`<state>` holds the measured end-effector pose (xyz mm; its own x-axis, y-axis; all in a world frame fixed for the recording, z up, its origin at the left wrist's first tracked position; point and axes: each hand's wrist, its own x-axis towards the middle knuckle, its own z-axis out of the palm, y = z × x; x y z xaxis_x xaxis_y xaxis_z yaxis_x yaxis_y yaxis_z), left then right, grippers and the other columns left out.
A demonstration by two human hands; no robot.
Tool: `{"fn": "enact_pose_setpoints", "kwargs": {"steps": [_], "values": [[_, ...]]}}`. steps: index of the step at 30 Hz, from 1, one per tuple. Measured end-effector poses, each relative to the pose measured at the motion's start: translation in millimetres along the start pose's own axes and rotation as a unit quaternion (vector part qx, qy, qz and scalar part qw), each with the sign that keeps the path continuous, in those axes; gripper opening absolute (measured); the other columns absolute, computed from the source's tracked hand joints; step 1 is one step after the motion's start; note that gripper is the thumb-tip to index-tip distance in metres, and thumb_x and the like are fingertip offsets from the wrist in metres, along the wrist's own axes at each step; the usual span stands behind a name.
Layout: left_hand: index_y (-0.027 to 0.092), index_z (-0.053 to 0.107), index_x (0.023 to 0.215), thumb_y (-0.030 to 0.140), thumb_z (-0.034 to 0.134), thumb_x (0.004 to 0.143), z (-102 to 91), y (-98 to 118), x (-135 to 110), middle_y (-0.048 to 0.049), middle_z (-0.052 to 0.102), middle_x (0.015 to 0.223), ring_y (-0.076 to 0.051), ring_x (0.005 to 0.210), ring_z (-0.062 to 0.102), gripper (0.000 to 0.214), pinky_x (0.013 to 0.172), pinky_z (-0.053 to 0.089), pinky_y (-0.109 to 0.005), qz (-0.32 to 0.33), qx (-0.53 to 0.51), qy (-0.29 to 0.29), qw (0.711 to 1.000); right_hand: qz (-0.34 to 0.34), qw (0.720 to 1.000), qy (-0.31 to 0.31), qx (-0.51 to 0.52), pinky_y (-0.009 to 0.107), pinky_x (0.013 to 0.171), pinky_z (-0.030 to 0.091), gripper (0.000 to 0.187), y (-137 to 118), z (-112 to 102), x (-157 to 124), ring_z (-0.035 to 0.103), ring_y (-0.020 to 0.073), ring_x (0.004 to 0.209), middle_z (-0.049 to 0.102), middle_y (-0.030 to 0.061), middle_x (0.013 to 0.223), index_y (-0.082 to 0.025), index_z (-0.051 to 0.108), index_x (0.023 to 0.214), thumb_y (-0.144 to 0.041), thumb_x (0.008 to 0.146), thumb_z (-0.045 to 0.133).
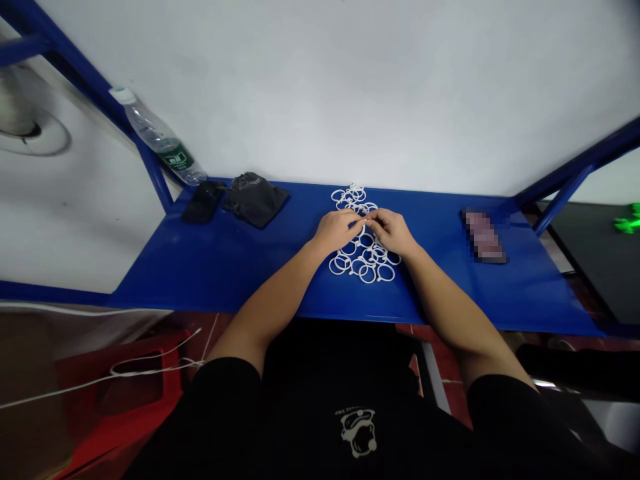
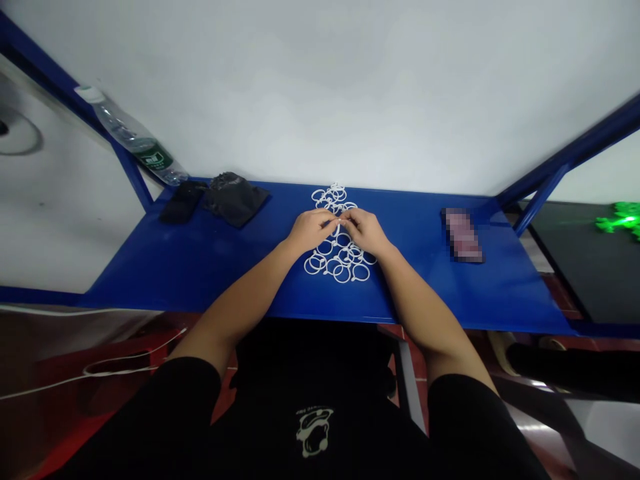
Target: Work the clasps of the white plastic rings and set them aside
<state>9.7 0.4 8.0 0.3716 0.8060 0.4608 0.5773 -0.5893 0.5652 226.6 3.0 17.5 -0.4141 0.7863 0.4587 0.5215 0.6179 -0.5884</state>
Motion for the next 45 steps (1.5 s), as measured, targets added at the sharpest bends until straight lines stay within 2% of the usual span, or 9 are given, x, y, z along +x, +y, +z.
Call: {"fn": "enact_pose_setpoints", "kwargs": {"steps": [5,7,9,14,20,28,35,41,45], "values": [[0.023,0.080,0.096,0.026,0.065,0.106,-1.1,-3.5,1.1,-0.0047,0.079,0.098,-0.019,0.089,0.071,0.018,0.081,0.055,-0.033,-0.004,0.003,-0.008,1.000,0.010,1.000,-0.011,0.009,0.039,0.081,0.059,0.026,6.1,-3.0,0.4,0.074,0.0244,0.086,0.082,0.0059,0.097,-0.026,0.080,0.102,-0.048,0.104,0.066],[0.024,0.080,0.091,0.024,0.067,0.103,0.5,-4.5,1.4,-0.0046,0.079,0.097,-0.020,0.090,0.071,0.017,0.084,0.056,-0.035,0.003,0.013,-0.024,1.000,0.014,1.000,-0.018,-0.007,0.039,0.081,0.060,0.022,16.1,-7.3,0.1,0.074,0.0246,0.085,0.083,0.0064,0.099,-0.026,0.081,0.104,-0.045,0.102,0.070],[0.024,0.079,0.087,0.024,0.070,0.100,2.9,-4.5,1.5,-0.0042,0.079,0.095,-0.021,0.093,0.071,0.016,0.089,0.056,-0.038,0.021,0.019,-0.050,0.998,0.023,0.999,0.006,-0.041,0.042,0.084,0.061,0.020,29.5,-11.2,-0.6,0.075,0.0266,0.089,0.083,0.0087,0.105,-0.025,0.081,0.110,-0.037,0.101,0.069],[0.025,0.080,0.088,0.027,0.072,0.101,7.2,0.8,-0.6,-0.0034,0.082,0.099,-0.022,0.096,0.073,0.015,0.098,0.056,-0.042,0.057,0.004,-0.119,0.991,0.052,0.992,-0.022,-0.111,0.049,0.099,0.061,0.037,54.0,-11.1,-2.0,0.075,0.0319,0.109,0.081,0.0128,0.123,-0.022,0.080,0.127,-0.019,0.093,0.065],[0.024,0.082,0.098,0.030,0.067,0.105,1.8,9.0,-2.5,-0.0036,0.082,0.103,-0.023,0.104,0.074,0.017,0.099,0.056,-0.040,0.042,0.005,-0.162,0.986,0.077,0.985,-0.054,-0.145,0.046,0.093,0.060,0.038,50.4,-7.6,-1.4,0.074,0.0323,0.105,0.079,0.0129,0.117,-0.021,0.079,0.129,-0.024,0.092,0.069],[0.023,0.080,0.111,0.034,0.071,0.105,4.1,2.1,0.7,-0.0059,0.081,0.123,-0.025,0.119,0.072,0.015,0.113,0.054,-0.045,0.007,0.025,-0.128,0.991,0.076,0.983,-0.041,-0.159,0.044,0.089,0.058,0.021,49.1,-6.1,-1.2,0.073,0.0307,0.099,0.079,0.0114,0.108,-0.023,0.081,0.107,-0.021,0.096,0.063],[0.021,0.079,0.131,0.041,0.074,0.104,4.6,0.7,1.5,-0.0095,0.069,0.153,-0.033,0.139,0.063,0.034,0.123,0.050,-0.052,-0.032,0.067,-0.132,0.989,0.034,0.989,0.045,-0.135,0.046,0.091,0.059,0.022,45.0,-6.0,0.8,0.072,0.0312,0.102,0.078,0.0135,0.107,-0.022,0.078,0.109,-0.018,0.099,0.058],[0.018,0.075,0.139,0.040,0.074,0.104,5.2,1.3,0.8,-0.0117,0.069,0.153,-0.034,0.140,0.063,0.041,0.122,0.051,-0.051,-0.035,0.070,-0.115,0.990,0.034,0.988,0.099,-0.114,0.046,0.086,0.060,0.028,36.3,-8.8,0.0,0.071,0.0289,0.094,0.075,0.0131,0.110,-0.023,0.079,0.116,-0.024,0.103,0.054],[0.018,0.071,0.143,0.034,0.067,0.109,5.8,-1.6,2.1,-0.0114,0.077,0.139,-0.029,0.130,0.069,0.038,0.117,0.054,-0.048,-0.043,0.039,-0.052,0.997,0.010,0.993,0.101,-0.066,0.046,0.086,0.061,0.033,23.0,-9.6,-1.7,0.069,0.0271,0.090,0.074,0.0089,0.104,-0.026,0.073,0.134,-0.034,0.106,0.056]]}}
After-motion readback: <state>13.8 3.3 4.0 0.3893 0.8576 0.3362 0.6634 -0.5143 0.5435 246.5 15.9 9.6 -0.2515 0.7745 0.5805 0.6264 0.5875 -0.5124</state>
